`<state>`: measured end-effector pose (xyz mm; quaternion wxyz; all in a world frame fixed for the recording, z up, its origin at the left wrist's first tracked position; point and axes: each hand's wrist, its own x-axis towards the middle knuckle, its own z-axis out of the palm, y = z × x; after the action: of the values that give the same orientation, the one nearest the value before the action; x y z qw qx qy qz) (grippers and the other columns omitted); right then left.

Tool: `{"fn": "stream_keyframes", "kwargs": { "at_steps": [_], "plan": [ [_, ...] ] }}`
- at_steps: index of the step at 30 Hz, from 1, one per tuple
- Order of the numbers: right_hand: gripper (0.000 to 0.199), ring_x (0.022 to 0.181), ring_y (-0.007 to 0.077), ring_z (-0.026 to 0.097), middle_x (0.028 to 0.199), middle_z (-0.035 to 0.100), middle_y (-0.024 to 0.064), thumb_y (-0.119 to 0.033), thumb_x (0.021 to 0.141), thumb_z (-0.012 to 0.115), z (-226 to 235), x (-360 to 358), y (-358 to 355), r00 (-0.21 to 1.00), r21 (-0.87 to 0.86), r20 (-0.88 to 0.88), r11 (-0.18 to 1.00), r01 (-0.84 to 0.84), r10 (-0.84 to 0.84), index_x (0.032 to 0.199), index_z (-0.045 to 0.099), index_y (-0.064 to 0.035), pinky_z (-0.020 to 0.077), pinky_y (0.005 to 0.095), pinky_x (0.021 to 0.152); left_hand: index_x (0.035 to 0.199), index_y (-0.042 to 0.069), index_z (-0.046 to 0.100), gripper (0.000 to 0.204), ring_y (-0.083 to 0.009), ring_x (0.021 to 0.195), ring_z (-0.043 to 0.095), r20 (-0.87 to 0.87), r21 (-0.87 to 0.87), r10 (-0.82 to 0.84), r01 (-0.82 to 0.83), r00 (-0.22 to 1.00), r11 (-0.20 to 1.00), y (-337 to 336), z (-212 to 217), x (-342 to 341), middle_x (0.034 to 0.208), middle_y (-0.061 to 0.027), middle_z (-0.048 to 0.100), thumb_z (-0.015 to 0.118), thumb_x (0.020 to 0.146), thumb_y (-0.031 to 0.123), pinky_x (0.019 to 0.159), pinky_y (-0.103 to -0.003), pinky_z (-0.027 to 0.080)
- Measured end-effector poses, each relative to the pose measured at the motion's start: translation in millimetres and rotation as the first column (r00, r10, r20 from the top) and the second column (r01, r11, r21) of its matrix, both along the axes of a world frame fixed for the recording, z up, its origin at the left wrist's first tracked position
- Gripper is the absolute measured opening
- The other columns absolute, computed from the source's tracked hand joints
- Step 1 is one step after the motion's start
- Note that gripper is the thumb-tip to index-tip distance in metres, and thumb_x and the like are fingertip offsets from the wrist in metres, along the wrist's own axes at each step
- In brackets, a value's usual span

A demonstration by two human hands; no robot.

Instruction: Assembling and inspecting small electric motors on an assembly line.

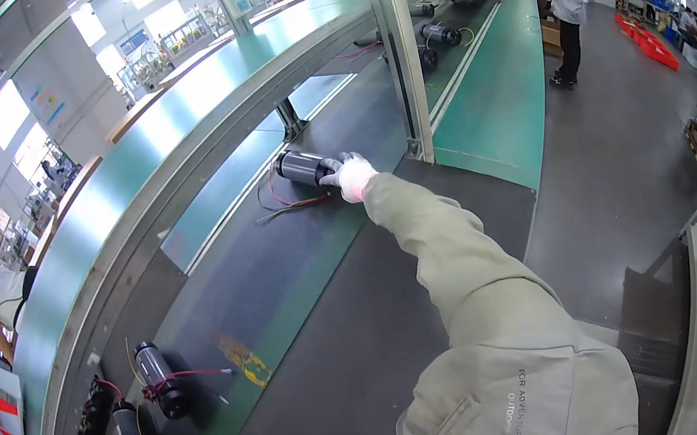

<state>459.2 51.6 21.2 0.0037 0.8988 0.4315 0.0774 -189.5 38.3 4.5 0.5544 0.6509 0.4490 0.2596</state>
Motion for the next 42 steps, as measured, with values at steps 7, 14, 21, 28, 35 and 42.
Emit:
{"fn": "stream_keyframes", "kwargs": {
  "at_steps": [7, 14, 21, 28, 35, 42],
  "plan": [
    [0.028, 0.115, 0.0275, 0.055, 0.119, 0.057, 0.0036, -0.015, 0.082, 0.064, 5.4, 14.5, 16.9, 0.953, -0.117, 0.288, 0.991, -0.067, 0.099, 0.109, 0.066, -0.0201, 0.0451, 0.0387, 0.096, 0.114, 0.010, 0.064, 0.029, -0.0365, 0.119, 0.056, -0.452, 0.850, -0.127, 0.470, 0.883, 0.239, 21.4, -2.4, 11.8, 0.117, -0.0108, 0.064, 0.064, 0.086, 0.018, 0.097, -0.066, 0.041],
    [0.021, 0.107, 0.0243, 0.061, 0.108, 0.063, -0.0003, -0.019, 0.084, 0.062, -10.3, 36.8, 28.5, 0.758, -0.562, 0.489, 0.821, -0.103, 0.430, 0.104, 0.069, -0.0201, 0.0497, 0.0344, 0.084, 0.100, 0.009, 0.061, 0.014, -0.0398, 0.117, 0.057, -0.522, 0.827, -0.190, 0.548, 0.831, 0.125, 43.0, -18.9, 8.6, 0.121, -0.0123, 0.063, 0.060, 0.087, 0.015, 0.094, -0.068, 0.042],
    [0.017, 0.084, 0.0282, 0.071, 0.083, 0.073, 0.0078, -0.016, 0.080, 0.064, -6.1, 35.4, 64.7, 0.958, -0.218, 0.203, 0.963, -0.158, 0.203, 0.090, 0.076, -0.0096, 0.0551, 0.0412, 0.071, 0.094, 0.009, 0.056, 0.009, -0.0367, 0.108, 0.062, -0.455, 0.880, -0.202, 0.473, 0.868, 0.050, 45.5, -30.6, 22.2, 0.120, -0.0124, 0.064, 0.053, 0.092, 0.018, 0.092, -0.062, 0.048],
    [0.025, 0.074, 0.0371, 0.068, 0.076, 0.066, 0.0182, -0.025, 0.079, 0.064, 30.5, -114.4, 18.5, 0.838, 0.044, -0.103, 0.844, -0.534, 0.536, 0.084, 0.065, -0.0002, 0.0534, 0.0470, 0.066, 0.101, 0.009, 0.059, 0.015, -0.0352, 0.106, 0.063, -0.425, 0.889, -0.286, 0.456, 0.859, 0.046, 48.3, -33.4, 27.4, 0.118, -0.0121, 0.065, 0.053, 0.094, 0.021, 0.092, -0.060, 0.048],
    [0.029, 0.070, 0.0338, 0.065, 0.074, 0.064, 0.0126, -0.034, 0.081, 0.065, 61.0, -255.8, -136.8, 0.565, 0.145, -0.280, 0.616, -0.774, 0.776, 0.093, 0.063, -0.0070, 0.0491, 0.0466, 0.064, 0.111, 0.004, 0.063, 0.024, -0.0350, 0.104, 0.063, -0.304, 0.858, -0.430, 0.440, 0.850, 0.264, 23.2, 6.5, 68.8, 0.109, -0.0130, 0.067, 0.063, 0.089, 0.013, 0.095, -0.051, 0.046],
    [0.039, 0.078, 0.0304, 0.063, 0.082, 0.063, 0.0081, -0.039, 0.083, 0.066, -20.9, -313.7, -201.2, 0.453, 0.520, -0.238, 0.506, -0.688, 0.859, 0.109, 0.062, -0.0093, 0.0465, 0.0427, 0.066, 0.111, -0.004, 0.065, 0.032, -0.0268, 0.101, 0.062, -0.011, 0.598, -0.516, 0.419, 0.857, 0.683, 16.1, -6.5, 67.5, 0.112, -0.0187, 0.063, 0.061, 0.096, 0.025, 0.091, -0.038, 0.049]
  ]
}}
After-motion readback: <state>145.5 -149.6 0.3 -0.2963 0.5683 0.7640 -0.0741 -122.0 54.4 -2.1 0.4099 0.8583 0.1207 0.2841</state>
